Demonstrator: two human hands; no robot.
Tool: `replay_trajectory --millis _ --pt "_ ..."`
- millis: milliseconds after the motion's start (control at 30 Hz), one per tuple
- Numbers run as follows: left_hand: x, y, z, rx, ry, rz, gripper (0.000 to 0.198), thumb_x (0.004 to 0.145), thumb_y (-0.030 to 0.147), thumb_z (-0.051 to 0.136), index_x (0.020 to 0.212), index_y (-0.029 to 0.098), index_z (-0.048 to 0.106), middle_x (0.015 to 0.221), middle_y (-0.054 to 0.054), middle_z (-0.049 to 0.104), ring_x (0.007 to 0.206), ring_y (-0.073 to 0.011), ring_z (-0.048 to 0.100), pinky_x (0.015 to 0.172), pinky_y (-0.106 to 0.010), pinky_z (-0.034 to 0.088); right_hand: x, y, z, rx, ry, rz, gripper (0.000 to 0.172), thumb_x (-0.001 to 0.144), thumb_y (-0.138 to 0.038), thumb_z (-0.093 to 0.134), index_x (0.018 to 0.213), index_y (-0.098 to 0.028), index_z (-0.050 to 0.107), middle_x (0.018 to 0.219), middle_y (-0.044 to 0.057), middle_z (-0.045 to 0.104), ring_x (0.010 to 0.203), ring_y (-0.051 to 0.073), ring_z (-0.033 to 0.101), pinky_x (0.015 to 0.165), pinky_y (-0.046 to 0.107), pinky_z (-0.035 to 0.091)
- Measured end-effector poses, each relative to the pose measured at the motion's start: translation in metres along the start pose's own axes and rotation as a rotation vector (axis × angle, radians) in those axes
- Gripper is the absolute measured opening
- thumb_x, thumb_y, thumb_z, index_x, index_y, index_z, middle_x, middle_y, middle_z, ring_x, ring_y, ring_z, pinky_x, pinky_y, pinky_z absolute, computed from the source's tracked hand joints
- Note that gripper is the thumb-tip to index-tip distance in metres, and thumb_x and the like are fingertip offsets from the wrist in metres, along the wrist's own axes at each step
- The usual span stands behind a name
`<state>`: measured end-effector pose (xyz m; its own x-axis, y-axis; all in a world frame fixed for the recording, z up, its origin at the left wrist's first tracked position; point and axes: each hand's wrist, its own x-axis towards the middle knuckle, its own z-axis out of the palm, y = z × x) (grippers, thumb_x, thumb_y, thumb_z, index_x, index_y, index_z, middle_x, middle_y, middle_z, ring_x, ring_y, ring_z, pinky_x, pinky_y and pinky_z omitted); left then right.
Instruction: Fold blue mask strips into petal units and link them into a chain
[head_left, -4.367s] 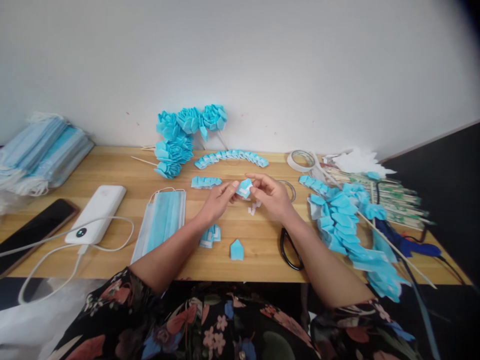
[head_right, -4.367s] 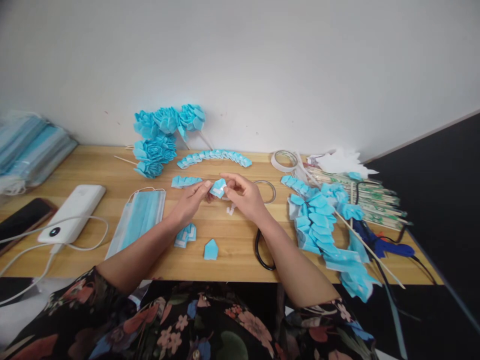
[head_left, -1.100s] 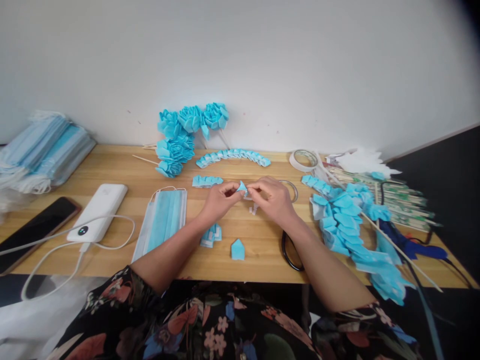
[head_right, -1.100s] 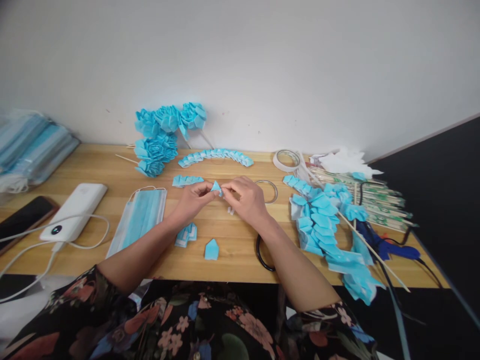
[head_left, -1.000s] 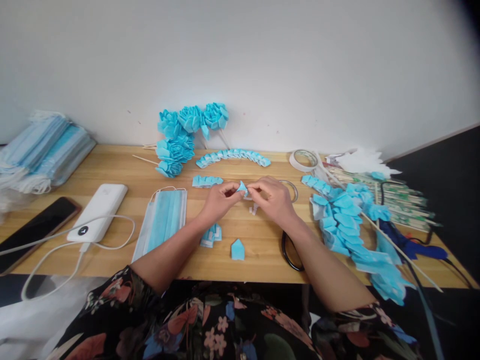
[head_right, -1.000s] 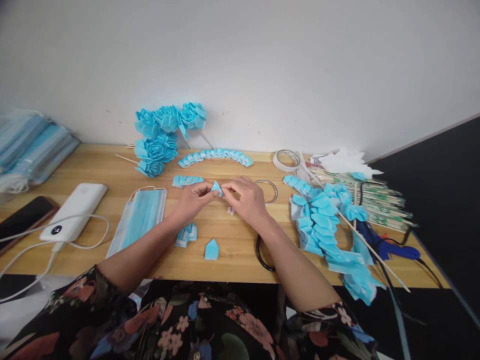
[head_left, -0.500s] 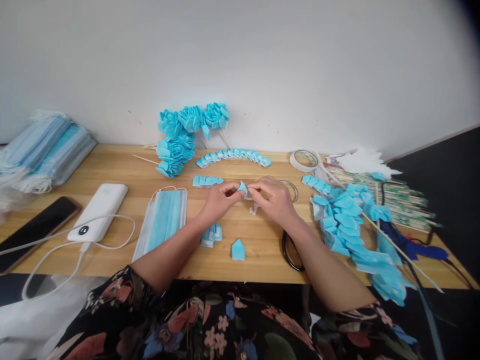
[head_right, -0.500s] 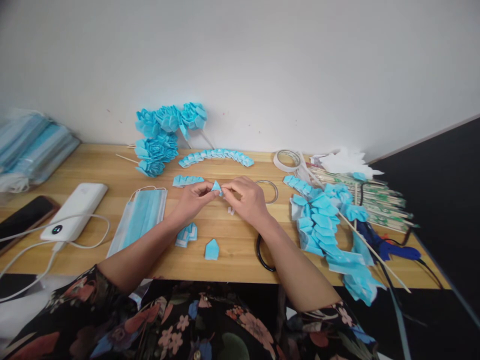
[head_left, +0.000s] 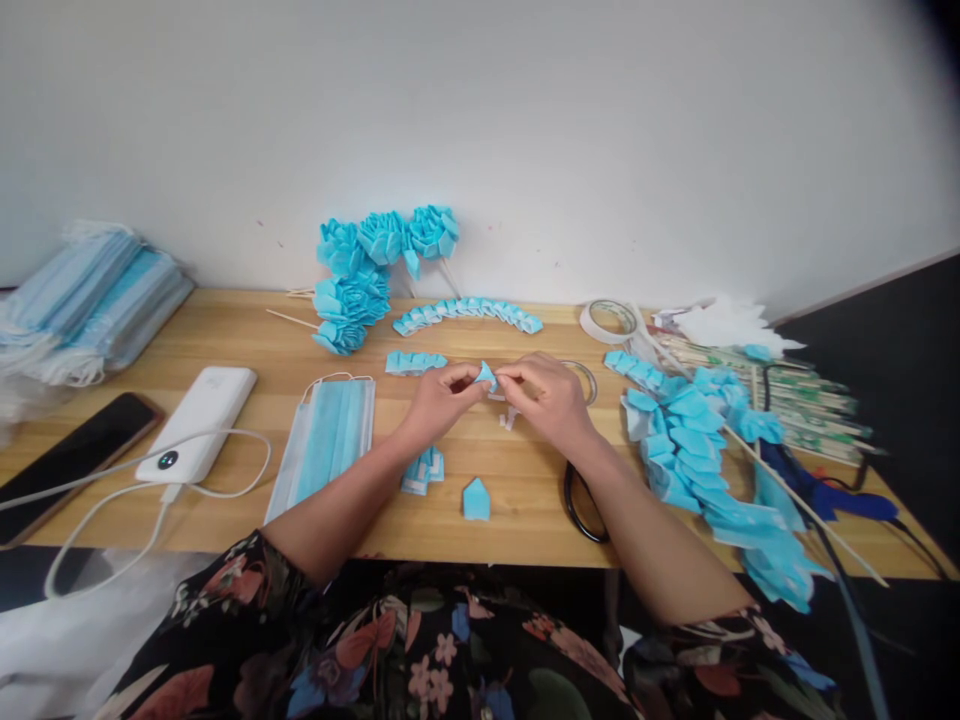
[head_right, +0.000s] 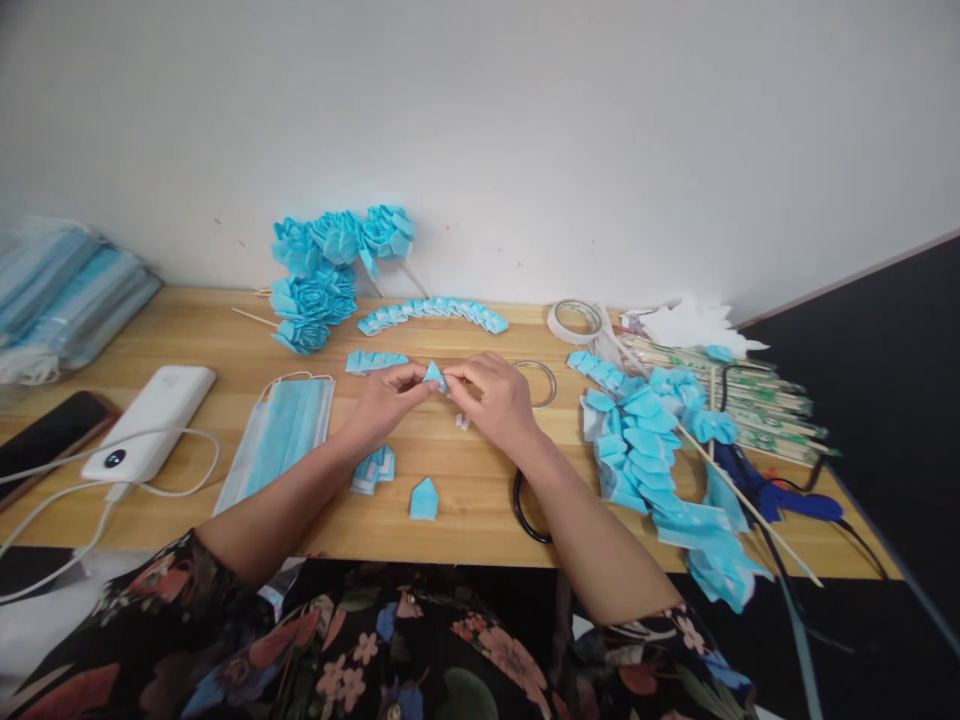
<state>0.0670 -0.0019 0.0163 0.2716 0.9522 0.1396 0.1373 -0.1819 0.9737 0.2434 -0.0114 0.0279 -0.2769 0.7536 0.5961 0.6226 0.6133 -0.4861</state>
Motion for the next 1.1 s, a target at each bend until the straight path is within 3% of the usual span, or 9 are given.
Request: replay_trajectory --millis 233,633,967,1100 --pt "0.000 0.000 0.000 -0.022 -0.002 -0.015 0.022 0.077 0.036 0.063 0.073 0.015 0.065 0.064 0.001 0.054 0.064 -0.0108 0.045 0.060 -0.023 0.034 0.000 0.000 0.001 -0.003 0.035 0.058 0.014 0.087 -0.021 0.056 0.078 -0.022 0.067 0.073 0.002 0.068 0.072 0.017 0.061 0.071 0.031 0.045" --pt "0.001 0.001 -0.001 -0.182 0.029 -0.125 0.023 0.076 0.037 0.065 0.071 0.015 0.060 0.060 0.005 0.045 0.058 -0.0078 0.036 0.057 -0.023 0.029 0.003 0.002 -0.007 0.162 0.060 0.373 0.016 0.086 -0.028 0.055 0.078 -0.019 0.066 0.072 0.000 0.069 0.065 0.013 0.060 0.061 0.023 0.043" --pt "0.003 0.000 -0.003 -0.251 0.061 -0.152 0.019 0.076 0.032 0.061 0.067 0.015 0.060 0.062 0.002 0.054 0.059 -0.0093 0.046 0.060 -0.023 0.036 0.005 0.010 -0.016 0.053 -0.126 0.242 0.020 0.085 -0.022 0.052 0.075 -0.020 0.069 0.076 0.002 0.072 0.073 0.017 0.065 0.067 0.026 0.044" --pt "0.003 -0.005 -0.004 -0.243 0.071 -0.138 0.020 0.079 0.031 0.057 0.067 0.015 0.062 0.066 0.000 0.059 0.061 -0.0098 0.049 0.060 -0.023 0.038 0.004 0.009 -0.015 0.042 -0.145 0.229 0.017 0.083 -0.020 0.052 0.084 -0.020 0.069 0.086 0.003 0.074 0.080 0.018 0.067 0.072 0.027 0.045"
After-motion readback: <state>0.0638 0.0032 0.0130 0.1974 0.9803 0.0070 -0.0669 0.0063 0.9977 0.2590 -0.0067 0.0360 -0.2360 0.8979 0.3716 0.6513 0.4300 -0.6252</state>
